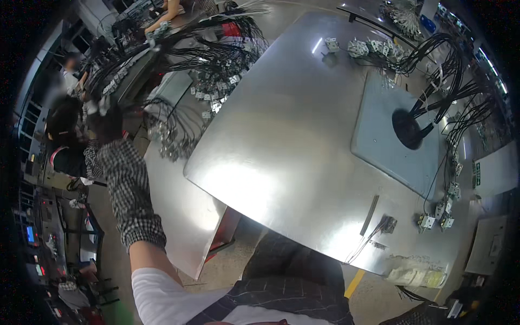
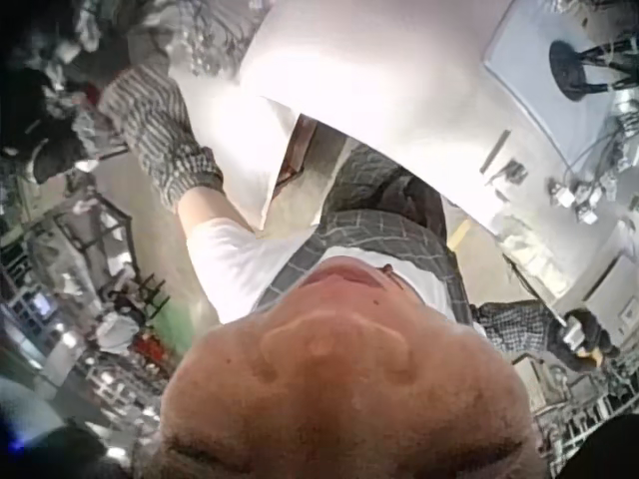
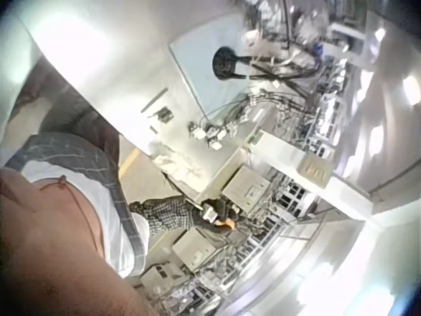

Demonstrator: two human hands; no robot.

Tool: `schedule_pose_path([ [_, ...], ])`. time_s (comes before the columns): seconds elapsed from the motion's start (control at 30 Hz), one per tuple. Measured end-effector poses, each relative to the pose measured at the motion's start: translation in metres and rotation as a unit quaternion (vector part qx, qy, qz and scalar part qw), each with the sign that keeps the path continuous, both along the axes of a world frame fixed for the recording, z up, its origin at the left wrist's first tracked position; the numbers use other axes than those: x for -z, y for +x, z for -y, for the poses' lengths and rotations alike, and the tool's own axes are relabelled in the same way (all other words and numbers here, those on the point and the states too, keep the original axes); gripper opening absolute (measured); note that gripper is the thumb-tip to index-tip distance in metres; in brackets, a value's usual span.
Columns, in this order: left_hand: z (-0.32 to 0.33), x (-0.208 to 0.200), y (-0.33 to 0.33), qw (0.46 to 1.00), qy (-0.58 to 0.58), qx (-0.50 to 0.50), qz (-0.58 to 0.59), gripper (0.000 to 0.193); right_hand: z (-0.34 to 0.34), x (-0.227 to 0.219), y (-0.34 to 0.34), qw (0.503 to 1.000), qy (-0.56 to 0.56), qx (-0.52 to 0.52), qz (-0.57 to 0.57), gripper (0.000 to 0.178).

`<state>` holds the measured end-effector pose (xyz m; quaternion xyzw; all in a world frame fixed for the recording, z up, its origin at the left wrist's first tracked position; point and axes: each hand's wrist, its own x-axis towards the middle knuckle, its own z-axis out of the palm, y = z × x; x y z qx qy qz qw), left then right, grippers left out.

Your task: Assembling electronic components using an electric screwdriver at a manual assembly station.

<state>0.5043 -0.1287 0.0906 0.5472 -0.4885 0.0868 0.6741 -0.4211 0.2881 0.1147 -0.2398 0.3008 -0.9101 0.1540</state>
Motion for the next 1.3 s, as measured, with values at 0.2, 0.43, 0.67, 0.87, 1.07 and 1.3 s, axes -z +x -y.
schedule_pose_path([
  [0.2,0.078,0.064,-0.027,0.761,0.467,-0.219,0.394,0.054,0.025,0.012,0.011,0.997,-0.038,-0.065,0.028,0.053],
  [0.43,0.094,0.028,-0.122,0.899,0.280,-0.180,0.284,0.065,0.072,0.012,0.069,0.981,-0.079,-0.174,0.042,0.051],
  [0.67,0.132,-0.036,-0.428,0.846,0.068,0.382,0.366,0.058,0.190,0.038,0.178,0.934,0.286,-0.174,0.122,0.060],
  [0.87,0.227,-0.016,-0.614,0.795,0.256,0.470,0.284,0.116,0.219,0.028,0.183,0.894,0.339,-0.230,0.182,0.055],
  [1.07,0.280,0.033,-0.697,0.614,0.228,0.755,-0.020,0.053,0.206,0.062,0.130,0.889,0.281,-0.239,0.270,0.049],
  [1.3,0.189,0.047,-0.618,0.847,0.165,0.497,0.090,0.035,0.215,0.052,0.141,0.929,0.274,-0.121,0.219,0.040],
])
